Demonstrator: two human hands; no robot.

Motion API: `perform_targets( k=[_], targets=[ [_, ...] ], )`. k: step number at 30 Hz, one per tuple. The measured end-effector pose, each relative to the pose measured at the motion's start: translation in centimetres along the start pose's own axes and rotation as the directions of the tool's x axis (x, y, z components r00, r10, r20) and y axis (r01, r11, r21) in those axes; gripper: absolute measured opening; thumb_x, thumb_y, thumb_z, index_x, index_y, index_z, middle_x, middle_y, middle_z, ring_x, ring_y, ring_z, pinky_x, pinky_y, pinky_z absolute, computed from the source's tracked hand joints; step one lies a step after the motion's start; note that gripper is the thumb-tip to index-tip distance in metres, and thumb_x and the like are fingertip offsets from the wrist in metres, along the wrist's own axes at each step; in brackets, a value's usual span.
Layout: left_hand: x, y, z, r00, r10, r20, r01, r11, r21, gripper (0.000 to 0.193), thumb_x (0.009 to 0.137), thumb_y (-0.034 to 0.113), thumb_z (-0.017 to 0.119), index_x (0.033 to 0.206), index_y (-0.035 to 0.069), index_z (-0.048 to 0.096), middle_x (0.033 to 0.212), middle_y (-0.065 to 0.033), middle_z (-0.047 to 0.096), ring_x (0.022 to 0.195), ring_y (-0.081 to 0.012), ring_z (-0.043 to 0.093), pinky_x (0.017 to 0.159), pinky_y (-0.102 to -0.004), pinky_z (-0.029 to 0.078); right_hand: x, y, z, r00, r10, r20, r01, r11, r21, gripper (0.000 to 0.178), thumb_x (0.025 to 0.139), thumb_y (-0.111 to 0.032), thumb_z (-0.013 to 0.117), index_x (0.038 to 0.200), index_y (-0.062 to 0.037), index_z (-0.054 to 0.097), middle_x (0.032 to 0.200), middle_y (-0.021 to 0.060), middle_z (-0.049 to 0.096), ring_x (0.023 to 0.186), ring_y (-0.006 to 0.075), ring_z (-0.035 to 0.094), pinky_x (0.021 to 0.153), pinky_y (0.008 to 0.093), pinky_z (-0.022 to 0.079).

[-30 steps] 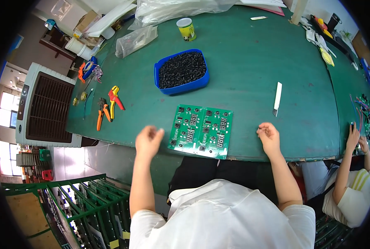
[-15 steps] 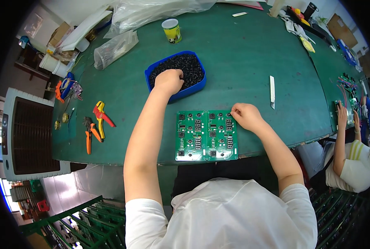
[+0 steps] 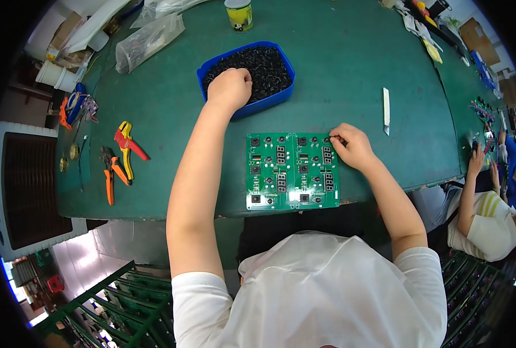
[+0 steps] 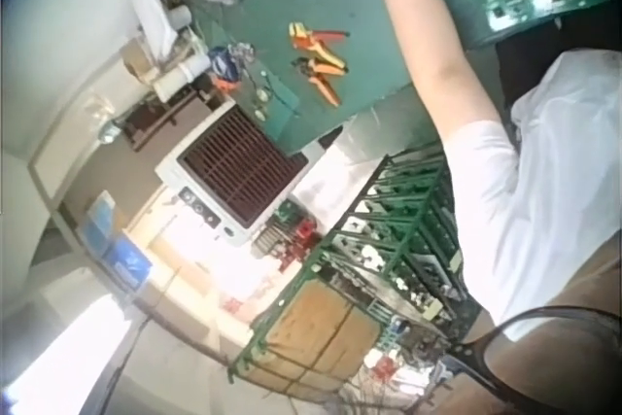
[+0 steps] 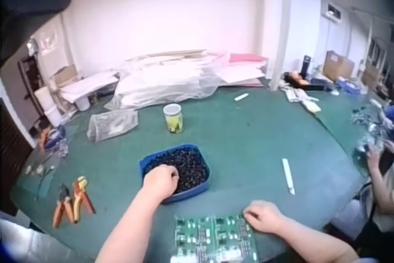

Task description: The person installs black caps from a container onto circuit boards by hand, then lifts the assembled circuit boards and places them onto a storage rack.

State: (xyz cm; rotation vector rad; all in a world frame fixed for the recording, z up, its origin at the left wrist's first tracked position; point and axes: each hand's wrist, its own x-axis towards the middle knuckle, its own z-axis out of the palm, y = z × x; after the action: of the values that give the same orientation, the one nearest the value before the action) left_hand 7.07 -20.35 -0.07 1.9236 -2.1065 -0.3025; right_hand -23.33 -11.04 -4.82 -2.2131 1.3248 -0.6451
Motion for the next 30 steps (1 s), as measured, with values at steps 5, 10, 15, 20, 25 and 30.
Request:
perform_targets(
  k=[5, 10, 15, 20, 25, 30],
  targets=[
    [0.0, 0.2, -0.6, 0.998, -0.003, 0.065, 0.001, 0.999, 0.034, 0.015, 0.08, 0.015, 0.051, 0.087, 0.011, 0.064, 0.09, -0.0111, 0.064, 0.088, -0.0288, 0.06, 0.074, -0.0414, 0.049, -0.2, 0.6, 0.7, 0.996, -0.037, -0.078, 0.037, 0.999, 0.009, 0.003, 0.077, -0.009, 0.058, 0.079, -0.0066, 0.059, 0.073, 0.0067, 0.055, 0.068, 0.0247, 0.056, 0.059, 0.0368, 0.044],
    [-0.4, 0.3, -0.3, 0.998, 0.015, -0.065, -0.012, 0.999, 0.052, 0.015, 0.082, 0.014, 0.05, 0.088, 0.01, 0.063, 0.092, -0.0124, 0.063, 0.088, -0.0297, 0.06, 0.074, -0.0411, 0.049, -0.5, 1.3, 1.1, 0.99, -0.099, -0.102, 0.097, 0.995, -0.022, 0.003, 0.077, -0.009, 0.058, 0.078, -0.0064, 0.058, 0.073, 0.0072, 0.055, 0.07, 0.0253, 0.055, 0.061, 0.0373, 0.044],
    [-1.9, 0.7, -1.0, 0.943, 0.03, -0.331, -0.098, 0.977, -0.192, 0.014, 0.083, 0.01, 0.05, 0.091, 0.004, 0.061, 0.092, -0.0138, 0.062, 0.086, -0.0311, 0.06, 0.074, -0.039, 0.048, -0.5, 1.3, 1.0, 0.993, -0.083, -0.084, 0.088, 0.995, 0.051, 0.004, 0.078, -0.009, 0.058, 0.079, -0.0057, 0.058, 0.073, 0.0073, 0.056, 0.071, 0.0257, 0.055, 0.062, 0.0373, 0.044],
    [-9.0, 1.8, -0.8, 0.914, 0.185, -0.362, -0.347, 0.818, -0.459, 0.008, 0.079, 0.002, 0.057, 0.085, 0.0, 0.062, 0.084, -0.0144, 0.062, 0.079, -0.0281, 0.062, 0.07, -0.033, 0.049, -0.7, 1.3, 0.9, 0.986, -0.09, -0.138, 0.1, 0.993, 0.064, 0.011, 0.077, -0.011, 0.059, 0.086, -0.0051, 0.06, 0.069, 0.0068, 0.055, 0.067, 0.0245, 0.055, 0.059, 0.0362, 0.044],
    [-12.2, 1.6, 2.5, 0.898, 0.337, -0.283, -0.403, 0.888, -0.222, 0.004, 0.072, 0.009, 0.065, 0.076, 0.007, 0.064, 0.078, -0.0056, 0.063, 0.085, -0.022, 0.059, 0.096, -0.0466, 0.034, -0.1, 1.1, 0.9, 0.988, -0.044, -0.149, 0.062, 0.992, 0.114, 0.013, 0.076, -0.011, 0.059, 0.088, -0.0058, 0.06, 0.069, 0.0063, 0.056, 0.066, 0.0239, 0.055, 0.057, 0.0359, 0.044],
    [-12.2, 1.4, 3.1, 0.916, 0.334, -0.221, -0.379, 0.902, -0.206, 0.002, 0.072, 0.008, 0.065, 0.074, 0.007, 0.064, 0.078, -0.0035, 0.062, 0.088, -0.0211, 0.057, 0.1, -0.0482, 0.029, -0.1, 1.0, 0.9, 0.991, -0.043, -0.128, 0.049, 0.998, 0.046, 0.011, 0.076, -0.011, 0.059, 0.086, -0.0069, 0.06, 0.069, 0.0057, 0.056, 0.066, 0.0236, 0.056, 0.058, 0.0361, 0.044]
  ],
)
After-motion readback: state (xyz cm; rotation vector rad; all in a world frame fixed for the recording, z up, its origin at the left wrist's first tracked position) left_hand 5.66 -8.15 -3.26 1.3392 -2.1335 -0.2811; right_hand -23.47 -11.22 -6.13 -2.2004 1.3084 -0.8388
